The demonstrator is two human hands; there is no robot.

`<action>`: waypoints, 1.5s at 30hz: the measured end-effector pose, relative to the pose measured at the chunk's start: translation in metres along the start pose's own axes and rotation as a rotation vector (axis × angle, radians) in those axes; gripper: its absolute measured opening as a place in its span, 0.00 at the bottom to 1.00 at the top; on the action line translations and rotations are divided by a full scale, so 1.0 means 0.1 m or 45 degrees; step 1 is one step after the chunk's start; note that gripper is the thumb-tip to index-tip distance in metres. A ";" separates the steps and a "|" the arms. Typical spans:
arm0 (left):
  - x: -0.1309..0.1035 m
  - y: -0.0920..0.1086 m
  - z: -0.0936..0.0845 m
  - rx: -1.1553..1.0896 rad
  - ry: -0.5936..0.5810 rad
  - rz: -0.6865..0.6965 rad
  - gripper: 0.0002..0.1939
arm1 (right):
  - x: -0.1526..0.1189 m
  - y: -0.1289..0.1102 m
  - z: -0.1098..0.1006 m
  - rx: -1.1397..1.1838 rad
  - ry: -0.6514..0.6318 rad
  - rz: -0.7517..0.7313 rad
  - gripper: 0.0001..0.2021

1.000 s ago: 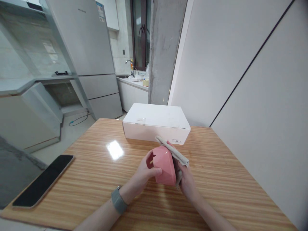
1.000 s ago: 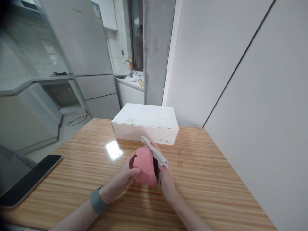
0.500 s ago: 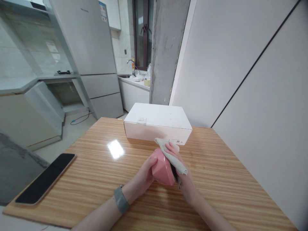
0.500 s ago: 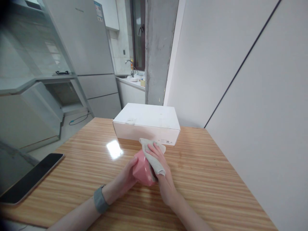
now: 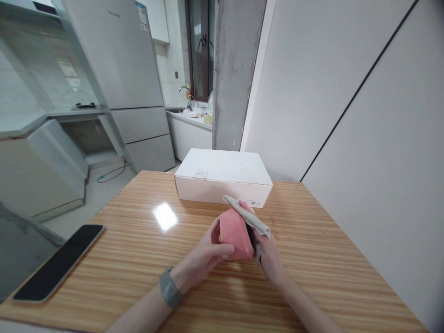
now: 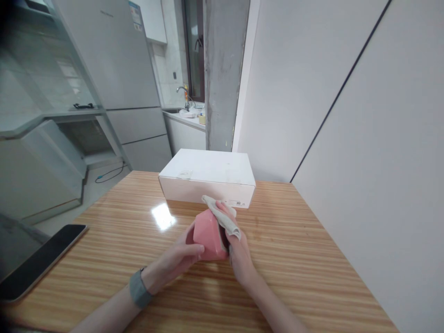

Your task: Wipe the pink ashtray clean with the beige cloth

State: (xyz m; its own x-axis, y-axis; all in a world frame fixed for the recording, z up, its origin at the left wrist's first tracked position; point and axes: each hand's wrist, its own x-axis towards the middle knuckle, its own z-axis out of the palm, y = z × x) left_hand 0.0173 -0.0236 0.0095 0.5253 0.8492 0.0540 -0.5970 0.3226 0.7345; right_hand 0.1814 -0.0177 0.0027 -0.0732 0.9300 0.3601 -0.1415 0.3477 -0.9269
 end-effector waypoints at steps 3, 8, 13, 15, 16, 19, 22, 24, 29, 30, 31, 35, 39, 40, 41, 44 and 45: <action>0.03 -0.03 -0.03 0.044 0.067 0.008 0.36 | 0.01 -0.02 0.03 0.116 0.027 0.041 0.20; 0.05 -0.06 -0.09 0.043 0.200 0.060 0.33 | -0.01 -0.02 0.11 0.221 0.048 0.105 0.21; 0.02 -0.03 -0.03 0.001 0.248 0.051 0.31 | -0.03 0.01 0.15 0.240 0.030 0.107 0.24; 0.01 -0.03 0.00 -0.010 0.271 0.047 0.30 | -0.05 0.01 0.14 0.171 0.007 0.071 0.24; 0.01 -0.03 0.00 -0.014 0.277 0.045 0.29 | -0.06 0.01 0.13 0.127 -0.008 0.047 0.24; 0.01 -0.05 -0.01 -0.038 0.260 0.023 0.30 | -0.09 -0.01 0.10 -0.044 -0.060 -0.026 0.22; 0.03 -0.08 -0.07 -0.109 0.248 0.024 0.30 | -0.12 -0.07 0.10 -0.249 -0.150 -0.093 0.21; 0.04 -0.11 -0.10 -0.160 0.234 0.004 0.29 | -0.12 -0.14 0.10 -0.335 -0.218 -0.143 0.21; 0.07 -0.13 -0.15 -0.277 0.131 -0.157 0.28 | -0.10 -0.25 0.11 -0.352 -0.265 -0.184 0.21; 0.07 -0.13 -0.15 -0.292 0.111 -0.182 0.28 | -0.10 -0.25 0.10 -0.348 -0.266 -0.188 0.21; 0.07 -0.13 -0.15 -0.298 0.094 -0.193 0.28 | -0.09 -0.23 0.09 -0.342 -0.269 -0.190 0.21; 0.05 -0.12 -0.14 -0.283 0.050 -0.161 0.26 | -0.05 -0.14 0.06 -0.290 -0.262 -0.115 0.20; 0.02 -0.09 -0.10 -0.207 -0.002 -0.137 0.33 | 0.01 -0.08 0.04 -0.181 -0.141 -0.018 0.20; 0.01 -0.07 -0.08 -0.173 -0.003 -0.128 0.37 | 0.02 -0.08 0.04 -0.151 -0.112 -0.005 0.20; 0.01 -0.06 -0.07 -0.140 0.000 -0.123 0.39 | 0.02 -0.08 0.04 -0.130 -0.097 0.007 0.20; 0.01 -0.03 -0.06 -0.089 0.012 -0.138 0.40 | 0.01 -0.10 0.06 -0.092 -0.082 0.022 0.20; 0.01 -0.03 -0.06 -0.084 0.018 -0.127 0.38 | 0.00 -0.10 0.07 -0.071 -0.075 0.029 0.20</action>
State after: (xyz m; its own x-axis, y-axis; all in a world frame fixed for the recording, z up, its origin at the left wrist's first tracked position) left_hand 0.0161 -0.0208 0.0037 0.5760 0.8170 -0.0269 -0.5809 0.4323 0.6897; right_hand 0.1754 -0.0218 0.0127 -0.1336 0.9299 0.3427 -0.0837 0.3340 -0.9389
